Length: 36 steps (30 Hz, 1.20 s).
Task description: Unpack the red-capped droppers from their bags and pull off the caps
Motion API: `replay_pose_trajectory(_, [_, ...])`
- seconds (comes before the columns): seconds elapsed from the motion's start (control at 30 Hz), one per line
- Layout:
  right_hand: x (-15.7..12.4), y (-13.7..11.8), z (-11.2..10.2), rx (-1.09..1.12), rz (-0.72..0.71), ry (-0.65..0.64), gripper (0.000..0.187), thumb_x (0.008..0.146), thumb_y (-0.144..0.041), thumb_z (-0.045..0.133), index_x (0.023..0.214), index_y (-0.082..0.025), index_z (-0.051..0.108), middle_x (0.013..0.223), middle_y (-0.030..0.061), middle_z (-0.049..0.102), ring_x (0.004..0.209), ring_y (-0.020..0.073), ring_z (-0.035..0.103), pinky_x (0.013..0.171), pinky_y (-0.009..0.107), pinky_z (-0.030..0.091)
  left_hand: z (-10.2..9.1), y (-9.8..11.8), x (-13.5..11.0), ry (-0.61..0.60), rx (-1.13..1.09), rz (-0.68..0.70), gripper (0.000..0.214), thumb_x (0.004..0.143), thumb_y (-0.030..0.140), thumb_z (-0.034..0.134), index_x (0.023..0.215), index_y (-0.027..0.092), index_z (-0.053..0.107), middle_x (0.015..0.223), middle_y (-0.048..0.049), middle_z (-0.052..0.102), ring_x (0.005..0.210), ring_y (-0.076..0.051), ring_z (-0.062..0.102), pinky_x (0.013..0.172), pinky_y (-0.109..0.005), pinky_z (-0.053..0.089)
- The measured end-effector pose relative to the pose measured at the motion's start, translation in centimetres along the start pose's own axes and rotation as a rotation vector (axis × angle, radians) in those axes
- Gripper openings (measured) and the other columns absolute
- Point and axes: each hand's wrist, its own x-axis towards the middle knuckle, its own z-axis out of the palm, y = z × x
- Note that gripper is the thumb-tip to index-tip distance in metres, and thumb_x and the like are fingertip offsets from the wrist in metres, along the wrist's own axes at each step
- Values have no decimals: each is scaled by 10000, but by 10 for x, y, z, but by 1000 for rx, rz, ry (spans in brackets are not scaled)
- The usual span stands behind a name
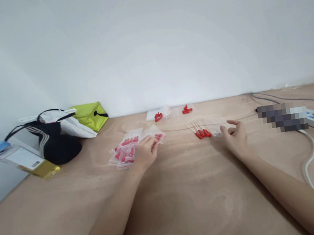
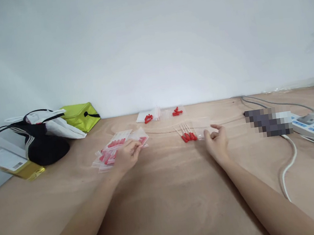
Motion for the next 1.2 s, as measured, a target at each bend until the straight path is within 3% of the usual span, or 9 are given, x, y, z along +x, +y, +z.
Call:
replay_pose_trajectory(0.17, [-36,-23,21,17,-472,-364,178,772,-341,495,754,-175,559,526,-44,417,460,81,395,452,206,341,32,27,-5,-34,-59,35,169,811,196,459,664,173,540,719,-31,568,713,-151,528,679,-280,419])
replay_pose_trajectory(0.27, [-45,-28,33,-9,-700,-464,159,779,-279,500,849,-176,599,683,21,516,622,120,494,578,245,427,44,35,-3,-79,-79,38,160,794,196,489,646,174,547,699,-24,567,690,-148,525,668,-282,413])
replay_pose_trajectory(0.37, [-48,-28,43,-45,-822,-537,198,784,-249,504,943,-201,611,827,58,545,772,155,519,679,284,450,53,37,-1,-123,-108,24,131,775,195,520,652,176,559,696,-21,570,683,-148,528,664,-286,413])
replay_pose_trajectory(0.53, [-44,-26,55,-127,-905,-619,194,815,-210,473,896,-234,647,821,49,548,748,143,511,660,276,436,60,34,-2,-132,-190,11,96,771,203,536,696,184,595,733,-26,597,733,-156,548,696,-298,431])
replay_pose_trajectory(0.8, [-38,-23,54,-186,-912,-600,164,813,-229,492,818,-211,655,754,45,571,724,152,503,655,289,393,52,25,-10,-98,-260,39,147,800,203,506,771,185,649,853,-39,637,825,-153,568,779,-310,448])
replay_pose_trajectory(1.2, [-41,-29,51,-150,-994,-622,135,799,-193,502,797,-223,634,865,44,581,807,157,492,701,304,362,53,23,-8,-106,-431,-262,67,618,144,685,612,179,628,877,-23,621,805,-155,589,735,-313,471])
